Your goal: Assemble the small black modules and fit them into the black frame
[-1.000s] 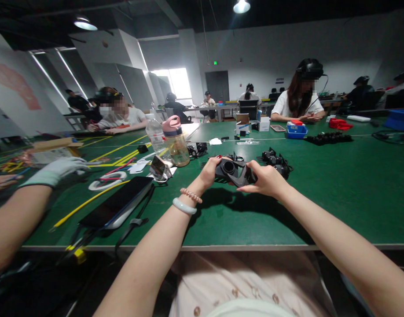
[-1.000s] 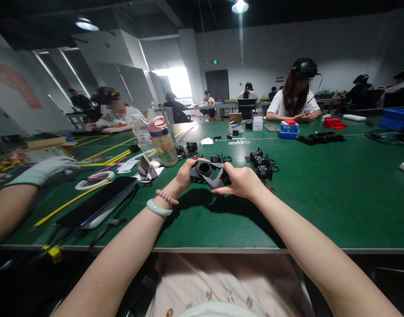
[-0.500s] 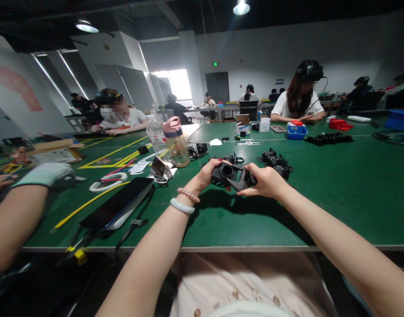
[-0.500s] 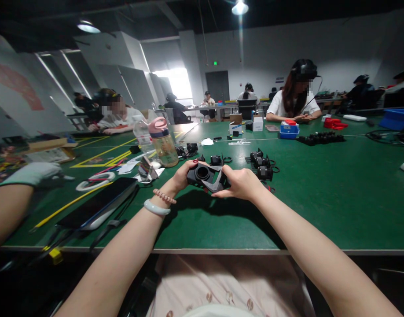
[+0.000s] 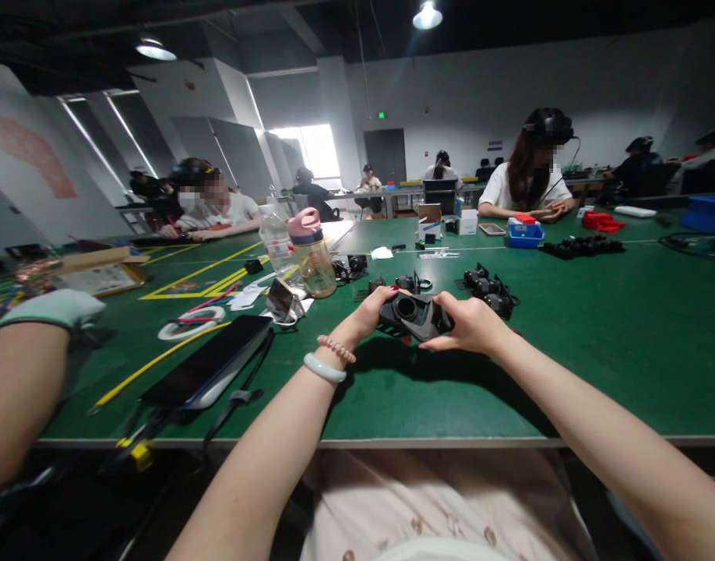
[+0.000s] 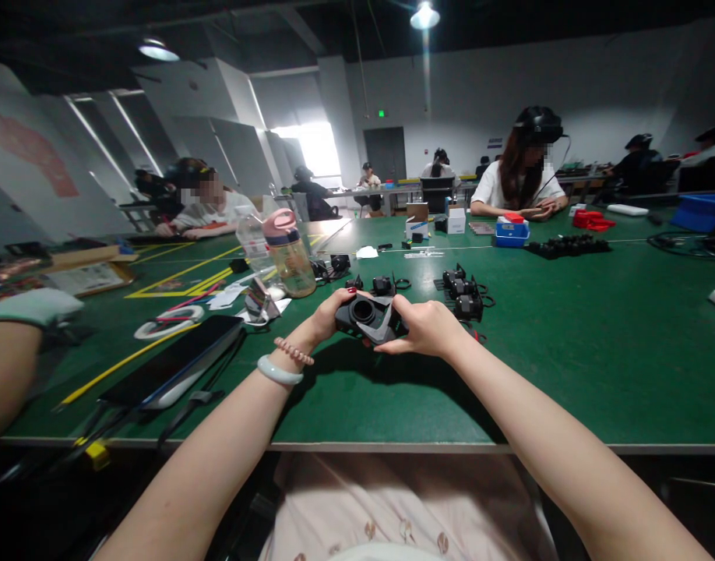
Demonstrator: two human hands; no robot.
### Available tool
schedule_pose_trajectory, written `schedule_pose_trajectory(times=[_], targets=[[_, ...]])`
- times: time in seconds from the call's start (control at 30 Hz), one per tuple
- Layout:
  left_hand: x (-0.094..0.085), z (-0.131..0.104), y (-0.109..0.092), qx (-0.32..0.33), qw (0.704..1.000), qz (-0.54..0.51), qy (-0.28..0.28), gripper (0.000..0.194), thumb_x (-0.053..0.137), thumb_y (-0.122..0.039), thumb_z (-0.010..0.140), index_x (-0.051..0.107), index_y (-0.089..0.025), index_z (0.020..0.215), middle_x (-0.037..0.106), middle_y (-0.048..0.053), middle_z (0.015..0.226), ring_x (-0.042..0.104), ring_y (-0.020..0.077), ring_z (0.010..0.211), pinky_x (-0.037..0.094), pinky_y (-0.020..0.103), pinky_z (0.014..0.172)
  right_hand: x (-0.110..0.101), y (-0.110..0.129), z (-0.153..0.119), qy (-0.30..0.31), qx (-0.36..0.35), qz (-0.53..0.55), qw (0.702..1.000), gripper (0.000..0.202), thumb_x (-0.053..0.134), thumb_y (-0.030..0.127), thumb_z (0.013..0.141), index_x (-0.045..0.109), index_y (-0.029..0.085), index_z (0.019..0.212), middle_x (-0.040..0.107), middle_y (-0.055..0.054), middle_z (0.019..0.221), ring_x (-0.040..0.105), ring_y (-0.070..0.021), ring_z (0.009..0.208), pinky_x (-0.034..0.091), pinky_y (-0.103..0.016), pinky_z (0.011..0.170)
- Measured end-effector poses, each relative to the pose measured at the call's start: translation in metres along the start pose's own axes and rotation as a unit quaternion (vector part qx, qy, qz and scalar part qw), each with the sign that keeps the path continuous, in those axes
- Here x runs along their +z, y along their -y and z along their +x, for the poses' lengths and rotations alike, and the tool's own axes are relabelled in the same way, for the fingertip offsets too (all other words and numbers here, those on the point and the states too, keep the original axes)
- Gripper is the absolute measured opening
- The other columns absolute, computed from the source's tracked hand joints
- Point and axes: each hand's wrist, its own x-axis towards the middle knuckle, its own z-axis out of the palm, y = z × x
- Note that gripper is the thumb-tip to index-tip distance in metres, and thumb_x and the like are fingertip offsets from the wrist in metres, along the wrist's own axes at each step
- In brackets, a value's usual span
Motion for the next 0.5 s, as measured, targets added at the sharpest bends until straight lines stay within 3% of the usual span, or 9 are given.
schedule_pose_trajectory(times=[0.17,0.33,0.5], targets=[[0.000,-0.001,0.003,-0.028,0.999,-0.009,0.035,0.037,0.036,-0.036,0.075,0.061,-0.009,0.078,0.063,0.005,0.069,0.054,0.0154,0.062,0.040,0.027,0.063,0.000,0.002,0.000,0.014,-0.001,0.019,1.000,0.059,0.047,0.065,0.062,0.045,0.014,0.092,0.062,-0.007,0.066,0.059,-0.0190,0.058,0.031,-0.021,0.045],[0.001,-0.001,0.013,-0.049,0.998,0.038,0.021,0.034,0.039,-0.037,0.074,0.060,-0.010,0.080,0.063,0.003,0.076,0.052,0.0146,0.068,0.038,0.026,0.068,0.001,0.005,0.000,0.032,-0.003,0.045,0.998,0.057,0.048,0.064,0.062,0.044,0.015,0.090,0.061,-0.007,0.066,0.059,-0.0182,0.057,0.031,-0.020,0.045],[0.000,0.001,0.021,-0.022,0.998,0.063,-0.003,0.033,0.039,-0.037,0.074,0.059,-0.011,0.077,0.061,0.003,0.075,0.050,0.0146,0.071,0.036,0.025,0.069,0.001,0.005,0.000,0.033,0.000,0.051,0.998,0.056,0.049,0.063,0.062,0.043,0.016,0.089,0.061,-0.006,0.065,0.059,-0.0181,0.057,0.031,-0.020,0.045]])
